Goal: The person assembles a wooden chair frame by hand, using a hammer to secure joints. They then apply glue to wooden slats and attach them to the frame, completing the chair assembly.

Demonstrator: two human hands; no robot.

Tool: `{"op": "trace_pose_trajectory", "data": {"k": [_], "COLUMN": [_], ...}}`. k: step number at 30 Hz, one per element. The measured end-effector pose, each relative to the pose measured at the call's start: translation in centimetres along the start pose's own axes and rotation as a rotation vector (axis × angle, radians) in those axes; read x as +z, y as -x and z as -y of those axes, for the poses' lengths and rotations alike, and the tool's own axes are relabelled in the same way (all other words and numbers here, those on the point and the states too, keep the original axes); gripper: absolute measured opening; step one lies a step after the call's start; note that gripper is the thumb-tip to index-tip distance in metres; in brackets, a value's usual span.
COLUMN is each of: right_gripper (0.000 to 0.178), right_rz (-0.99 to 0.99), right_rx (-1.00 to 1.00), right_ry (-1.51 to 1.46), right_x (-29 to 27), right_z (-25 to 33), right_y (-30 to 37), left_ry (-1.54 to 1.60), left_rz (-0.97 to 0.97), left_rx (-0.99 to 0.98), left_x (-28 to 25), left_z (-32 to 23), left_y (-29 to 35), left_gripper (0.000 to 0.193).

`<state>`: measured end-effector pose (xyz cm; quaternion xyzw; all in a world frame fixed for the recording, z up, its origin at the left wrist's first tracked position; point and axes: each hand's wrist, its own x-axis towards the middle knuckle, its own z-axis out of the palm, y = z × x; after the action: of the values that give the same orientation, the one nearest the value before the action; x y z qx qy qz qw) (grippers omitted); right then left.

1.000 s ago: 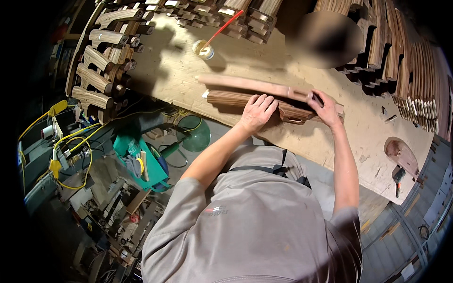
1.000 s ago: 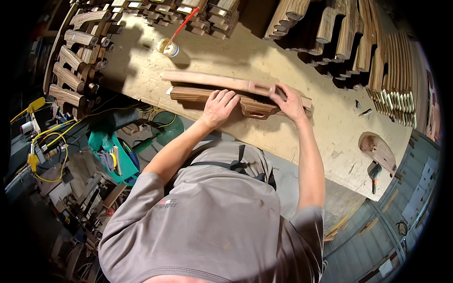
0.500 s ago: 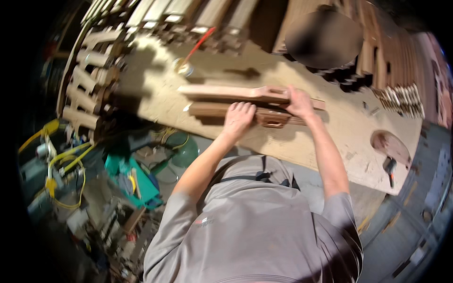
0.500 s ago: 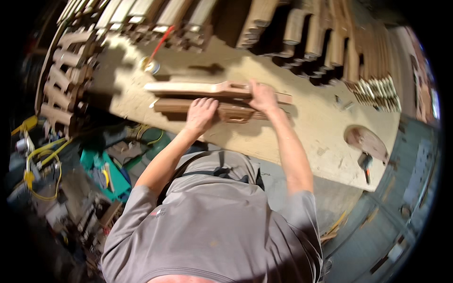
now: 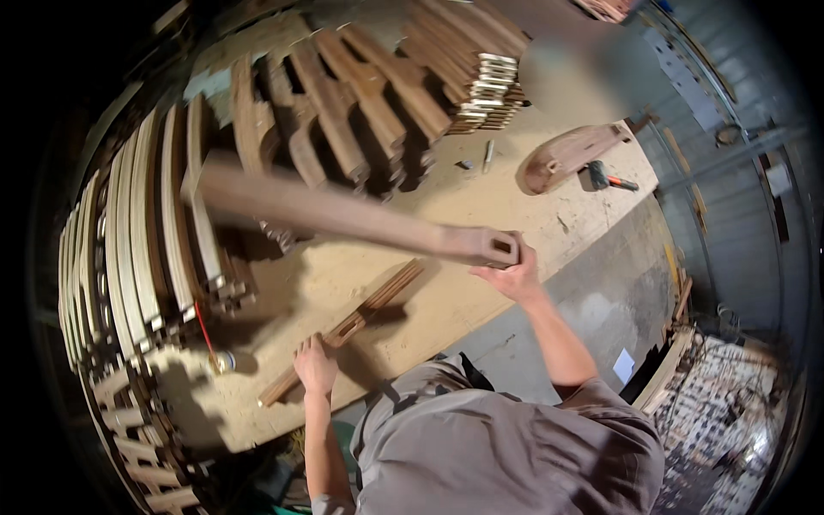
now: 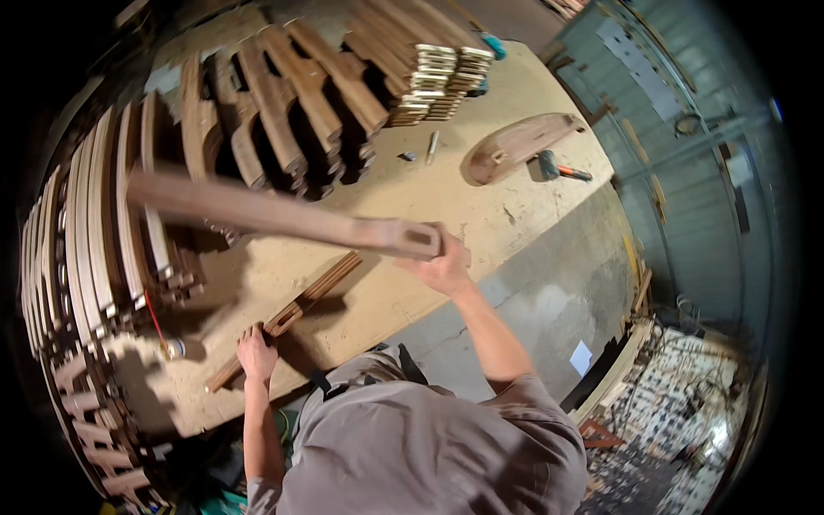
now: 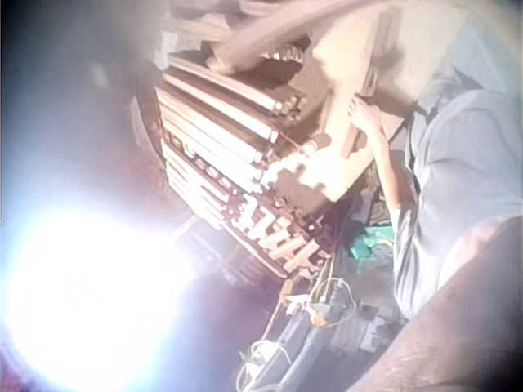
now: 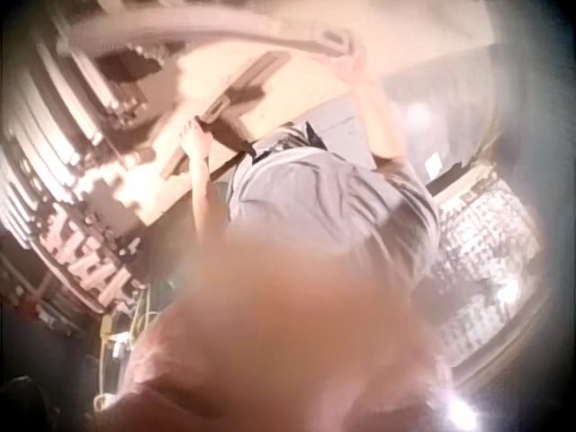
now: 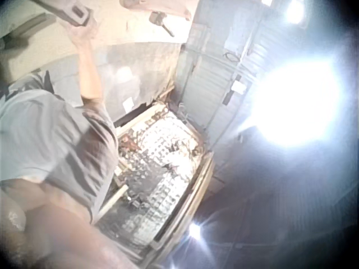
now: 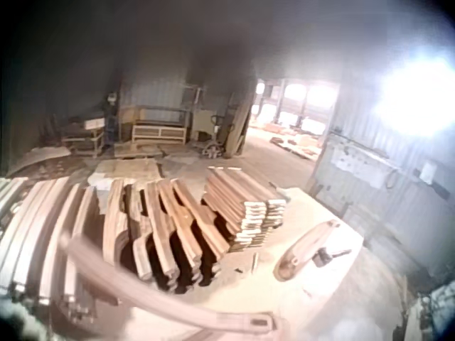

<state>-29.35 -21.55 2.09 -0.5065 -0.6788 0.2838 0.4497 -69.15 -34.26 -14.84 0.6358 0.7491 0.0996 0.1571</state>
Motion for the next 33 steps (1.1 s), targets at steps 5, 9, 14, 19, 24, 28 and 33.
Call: {"op": "trace_pose_trajectory", "data": {"k": [5,9,14,19,24,28,33], "right_gripper": [0.051,0.055,0.054,0.056,0.066,0.082,0.083], "right_rz": [-0.319,-0.573,-0.755,-0.762,-0.675,-0.511,-0.576], "right_rx": [0.319,0.501,0.582,0.576,0.406,0.619,0.523], "right_ry": [-0.231,-0.500,-0.578,-0.447,-0.399,-0.683,-0.321], "right_x": [-5.3,-6.2,-8.8,-13.2,-18.3,-16.6,-17.7], "right_z": [-3.9,-8.1,-11.2,-13.3,-10.7,-11.0,-19.4], "right_y": [3.0,4.8,4.8,1.7,-3.6,-4.3,-8.9], "left_ry": [0.028,0.134,0.088,0.044,0.051,0.015,0.055], "left_rz": [0.038,0.066,0.102,0.098,0.082,0.026,0.115], "left_rx": [0.051,0.076,0.121,0.069,0.061,0.121,0.009], "left_x": [-0.7,-1.0,-0.7,-0.5,-0.1,0.6,1.1], "left_z": [-0.8,-2.2,-2.8,-3.6,-3.2,-4.6,-5.6], "left_y": [-0.7,-1.1,-1.1,-1.1,-1.0,-1.1,-1.9], "left_gripper": [0.047,0.049,0.048,0.050,0.046,0.039,0.043]}}
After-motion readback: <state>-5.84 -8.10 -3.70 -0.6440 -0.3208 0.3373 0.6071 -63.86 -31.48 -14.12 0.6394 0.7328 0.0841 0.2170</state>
